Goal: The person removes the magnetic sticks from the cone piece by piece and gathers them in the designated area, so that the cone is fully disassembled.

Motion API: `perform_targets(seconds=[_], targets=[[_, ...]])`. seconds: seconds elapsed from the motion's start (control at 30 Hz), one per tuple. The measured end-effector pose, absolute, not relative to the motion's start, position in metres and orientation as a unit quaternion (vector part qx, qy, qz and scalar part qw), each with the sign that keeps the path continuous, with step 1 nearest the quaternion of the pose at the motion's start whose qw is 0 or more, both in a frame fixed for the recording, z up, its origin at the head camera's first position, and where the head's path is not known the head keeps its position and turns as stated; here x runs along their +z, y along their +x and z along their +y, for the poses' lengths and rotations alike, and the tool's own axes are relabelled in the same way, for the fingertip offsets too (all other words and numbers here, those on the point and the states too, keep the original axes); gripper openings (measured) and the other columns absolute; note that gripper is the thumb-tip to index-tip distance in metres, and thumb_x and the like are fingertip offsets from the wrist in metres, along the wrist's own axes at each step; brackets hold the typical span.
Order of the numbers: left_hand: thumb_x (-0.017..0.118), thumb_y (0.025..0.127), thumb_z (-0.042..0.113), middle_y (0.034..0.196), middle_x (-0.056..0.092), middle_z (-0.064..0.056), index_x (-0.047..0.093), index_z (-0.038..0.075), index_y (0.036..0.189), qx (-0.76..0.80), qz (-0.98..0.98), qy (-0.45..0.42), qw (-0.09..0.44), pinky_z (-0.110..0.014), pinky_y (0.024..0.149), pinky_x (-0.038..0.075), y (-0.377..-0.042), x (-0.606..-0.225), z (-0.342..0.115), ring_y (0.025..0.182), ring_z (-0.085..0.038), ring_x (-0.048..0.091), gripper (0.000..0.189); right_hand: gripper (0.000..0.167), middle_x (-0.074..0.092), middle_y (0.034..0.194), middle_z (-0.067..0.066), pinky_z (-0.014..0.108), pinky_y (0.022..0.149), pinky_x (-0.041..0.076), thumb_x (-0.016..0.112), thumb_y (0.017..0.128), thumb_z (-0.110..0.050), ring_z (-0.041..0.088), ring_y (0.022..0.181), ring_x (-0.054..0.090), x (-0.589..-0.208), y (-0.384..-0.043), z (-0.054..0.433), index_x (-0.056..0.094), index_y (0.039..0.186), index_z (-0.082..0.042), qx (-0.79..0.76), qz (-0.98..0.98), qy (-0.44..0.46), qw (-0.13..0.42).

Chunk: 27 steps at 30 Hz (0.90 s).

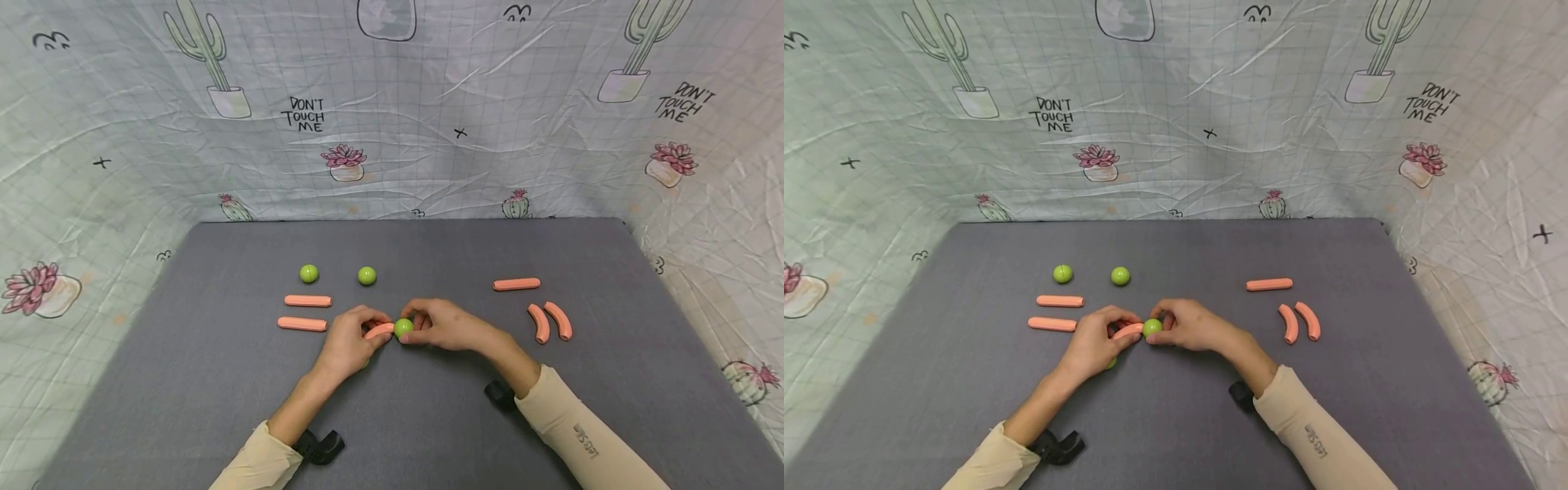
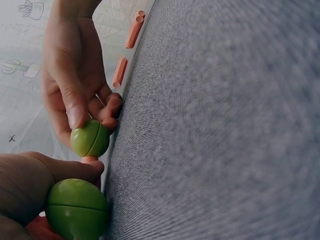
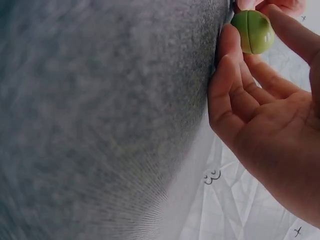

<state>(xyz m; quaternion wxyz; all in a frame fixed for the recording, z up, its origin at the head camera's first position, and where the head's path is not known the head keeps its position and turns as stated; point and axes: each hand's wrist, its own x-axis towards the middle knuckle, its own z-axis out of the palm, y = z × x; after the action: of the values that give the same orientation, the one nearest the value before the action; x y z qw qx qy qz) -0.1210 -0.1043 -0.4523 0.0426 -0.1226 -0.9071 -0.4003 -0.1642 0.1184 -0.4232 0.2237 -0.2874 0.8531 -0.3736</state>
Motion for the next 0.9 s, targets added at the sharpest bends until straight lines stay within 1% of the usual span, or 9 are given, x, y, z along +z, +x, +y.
perform_targets(seconds=[0.17,0.3,0.4,0.6,0.9], targets=[[0.088,0.083,0.012,0.092,0.074,-0.003,0.08,0.013,0.1,-0.402,-0.907,-0.118,0.037,-0.021,0.065,0.049,-0.123,-0.451,-0.104,0.072,-0.008,0.06,0.018,0.028,0.067,0.088,0.003,0.024,0.068,0.051,0.075,0.098,-0.026,0.009,0.073,0.059,-0.422,-0.164,0.118,0.069,0.119,-0.009,-0.372,0.851,-0.296,0.224],[0.088,0.083,0.013,0.094,0.075,-0.004,0.08,0.013,0.1,-0.403,-0.908,-0.115,0.03,-0.021,0.065,0.049,-0.123,-0.449,-0.104,0.072,-0.008,0.061,0.019,0.028,0.068,0.089,0.004,0.023,0.07,0.05,0.073,0.099,-0.026,0.008,0.075,0.059,-0.421,-0.165,0.12,0.069,0.121,-0.008,-0.367,0.849,-0.308,0.225],[0.088,0.083,0.012,0.095,0.075,-0.004,0.08,0.012,0.101,-0.404,-0.907,-0.115,0.025,-0.021,0.065,0.05,-0.123,-0.448,-0.104,0.072,-0.008,0.061,0.019,0.028,0.069,0.091,0.003,0.023,0.072,0.05,0.072,0.1,-0.025,0.007,0.077,0.059,-0.42,-0.166,0.121,0.069,0.123,-0.008,-0.366,0.846,-0.31,0.231],[0.088,0.083,0.013,0.098,0.076,-0.005,0.081,0.013,0.102,-0.402,-0.908,-0.116,0.021,-0.022,0.067,0.051,-0.124,-0.448,-0.102,0.075,-0.01,0.064,0.02,0.026,0.069,0.093,0.003,0.023,0.071,0.05,0.071,0.1,-0.022,0.009,0.079,0.06,-0.417,-0.168,0.124,0.07,0.122,-0.01,-0.384,0.836,-0.304,0.248],[0.088,0.084,0.014,0.099,0.076,-0.004,0.081,0.014,0.102,-0.398,-0.91,-0.112,0.016,-0.023,0.069,0.052,-0.124,-0.445,-0.099,0.078,-0.011,0.065,0.019,0.028,0.072,0.099,0.003,0.024,0.074,0.051,0.069,0.102,-0.023,0.009,0.082,0.062,-0.416,-0.171,0.128,0.068,0.127,-0.01,-0.381,0.833,-0.306,0.261]])
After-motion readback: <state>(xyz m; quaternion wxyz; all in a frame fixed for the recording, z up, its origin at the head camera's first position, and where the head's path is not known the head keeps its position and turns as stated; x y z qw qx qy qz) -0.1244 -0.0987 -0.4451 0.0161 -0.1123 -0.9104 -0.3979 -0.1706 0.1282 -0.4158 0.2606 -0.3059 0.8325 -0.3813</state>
